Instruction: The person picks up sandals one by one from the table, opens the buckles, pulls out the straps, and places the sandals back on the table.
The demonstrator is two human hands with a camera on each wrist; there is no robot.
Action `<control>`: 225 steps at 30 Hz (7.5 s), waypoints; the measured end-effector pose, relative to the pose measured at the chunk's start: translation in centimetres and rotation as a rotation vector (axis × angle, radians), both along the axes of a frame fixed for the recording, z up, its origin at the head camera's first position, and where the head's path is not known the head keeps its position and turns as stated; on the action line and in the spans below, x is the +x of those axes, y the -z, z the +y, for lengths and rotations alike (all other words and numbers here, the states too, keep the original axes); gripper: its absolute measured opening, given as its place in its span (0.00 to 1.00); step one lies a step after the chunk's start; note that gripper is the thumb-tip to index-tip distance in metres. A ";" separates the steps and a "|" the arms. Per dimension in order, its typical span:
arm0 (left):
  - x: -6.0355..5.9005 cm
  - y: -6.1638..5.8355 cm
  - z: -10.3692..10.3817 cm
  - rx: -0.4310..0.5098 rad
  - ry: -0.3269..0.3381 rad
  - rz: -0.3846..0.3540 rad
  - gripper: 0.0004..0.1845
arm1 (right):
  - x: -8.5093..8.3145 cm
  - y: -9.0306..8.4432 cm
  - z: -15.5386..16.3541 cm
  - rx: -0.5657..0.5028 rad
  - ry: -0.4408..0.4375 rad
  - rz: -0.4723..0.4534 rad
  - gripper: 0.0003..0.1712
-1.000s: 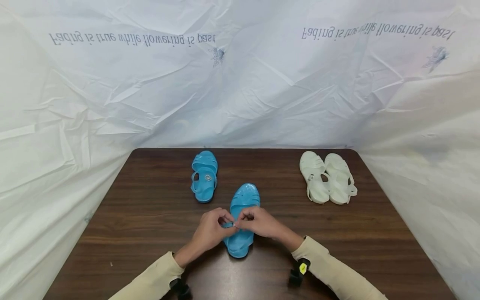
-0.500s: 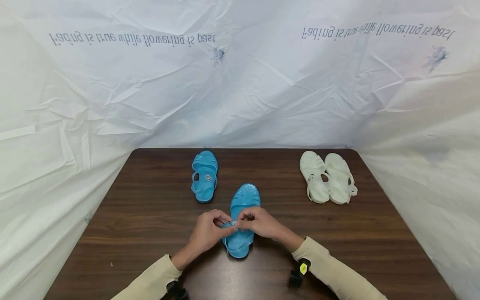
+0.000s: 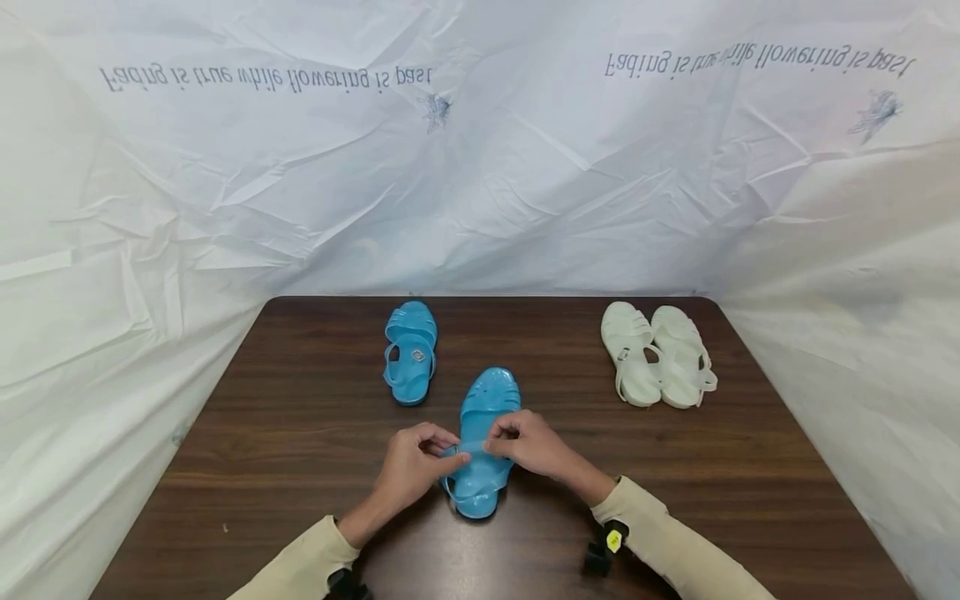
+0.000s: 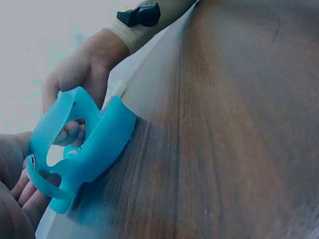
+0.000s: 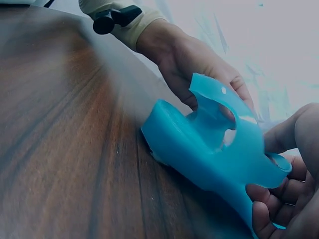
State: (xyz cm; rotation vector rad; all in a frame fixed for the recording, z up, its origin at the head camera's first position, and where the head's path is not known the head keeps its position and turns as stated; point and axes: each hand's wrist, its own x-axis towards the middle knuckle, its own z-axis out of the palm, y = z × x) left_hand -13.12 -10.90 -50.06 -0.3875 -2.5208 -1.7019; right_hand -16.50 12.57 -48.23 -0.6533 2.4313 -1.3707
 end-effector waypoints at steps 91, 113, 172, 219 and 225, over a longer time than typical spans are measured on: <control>0.7 0.7 0.0 0.105 -0.008 -0.120 0.10 | 0.0 -0.4 1.0 -0.298 0.115 -0.312 0.13; 0.0 -1.2 -0.5 -0.083 0.062 0.091 0.15 | -0.5 -2.1 -1.8 -0.202 -0.009 -0.108 0.15; 1.4 -0.9 0.8 -0.100 0.187 -0.332 0.39 | 3.4 0.0 0.5 0.094 0.162 -0.044 0.13; -2.9 -9.1 -10.2 -0.019 -0.164 -0.163 0.21 | -5.7 -3.1 -7.5 -0.048 0.196 0.163 0.16; -4.2 -9.2 -12.9 -0.072 -0.213 -0.145 0.23 | -7.4 -2.0 -8.2 0.007 0.245 0.195 0.21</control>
